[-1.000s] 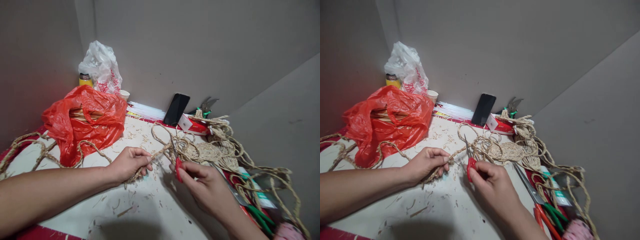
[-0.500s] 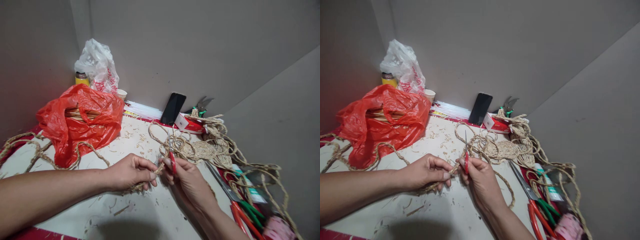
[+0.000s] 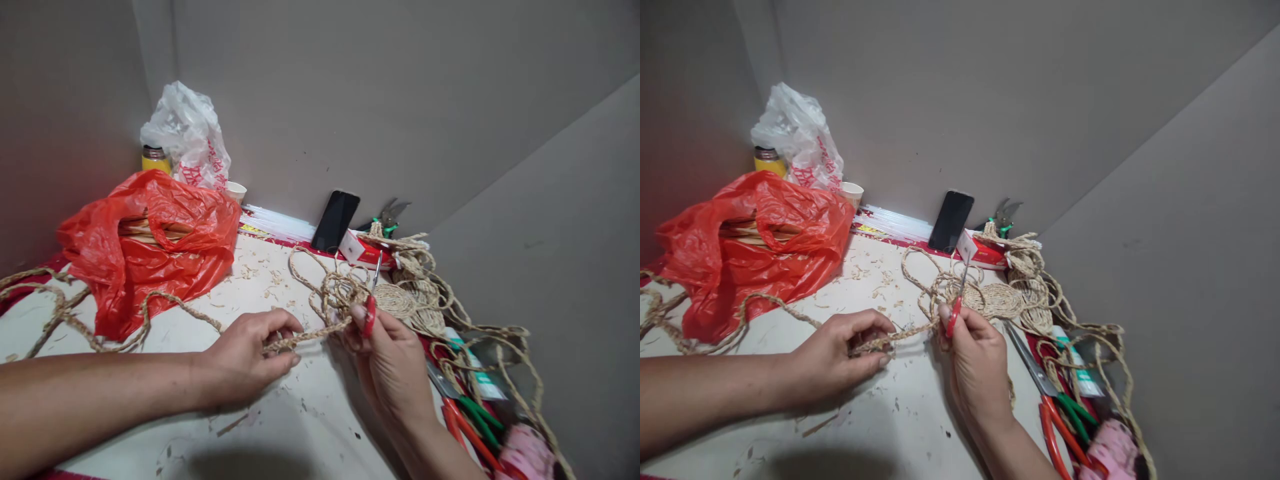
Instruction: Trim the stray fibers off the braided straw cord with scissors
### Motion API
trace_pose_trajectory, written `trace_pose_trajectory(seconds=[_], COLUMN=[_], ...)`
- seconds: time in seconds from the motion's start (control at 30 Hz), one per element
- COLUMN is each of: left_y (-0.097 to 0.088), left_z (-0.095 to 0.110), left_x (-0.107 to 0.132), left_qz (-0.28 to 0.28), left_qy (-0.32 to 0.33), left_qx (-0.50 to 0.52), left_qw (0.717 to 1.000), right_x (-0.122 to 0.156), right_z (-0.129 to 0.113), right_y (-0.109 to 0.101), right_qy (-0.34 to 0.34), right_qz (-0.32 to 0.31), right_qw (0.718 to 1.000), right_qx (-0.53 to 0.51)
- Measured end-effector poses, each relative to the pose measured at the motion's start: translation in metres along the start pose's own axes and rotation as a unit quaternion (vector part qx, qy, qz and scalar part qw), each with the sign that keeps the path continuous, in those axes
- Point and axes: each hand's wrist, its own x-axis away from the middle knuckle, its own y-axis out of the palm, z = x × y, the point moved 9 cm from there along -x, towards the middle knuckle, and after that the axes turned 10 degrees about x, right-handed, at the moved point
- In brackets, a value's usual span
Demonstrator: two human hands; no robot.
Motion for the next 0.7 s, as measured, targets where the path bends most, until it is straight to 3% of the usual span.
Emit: trace_pose_trajectory(seconds=[0.13,0.23,0.37,0.43,0.57,0.7], left_y=[0.004,0.012,0.031,0.038,0.042,0.037], left_z=[0.002,-0.01,-0.026,-0.027,-0.023,-0.023], left_x=[0.001,0.001,0.005,0.008,0.009,0.005], left_qz=[-0.021,-0.05,-0.116,-0.148,-0.18,-0.147], left_qy=[0.005,-0.058,-0.177,-0.204,-0.211,-0.195], left_qx=[0.037,0.148,0.309,0.365,0.411,0.43], left_qw=[0.999,0.986,0.927,0.896,0.868,0.869], right_x=[-0.001,-0.004,-0.008,-0.01,-0.013,-0.015], right_z=[0.001,0.0,0.002,0.004,0.005,0.004], right_y=[-0.007,-0.013,-0.016,-0.016,-0.017,-0.023], right_qy=[-0.01,-0.027,-0.032,-0.029,-0.039,-0.06], right_qz=[0.018,0.031,0.041,0.042,0.04,0.051], right_qw=[1.0,0.999,0.999,0.998,0.998,0.995], right_qx=[0.0,0.008,0.012,0.022,0.04,0.053])
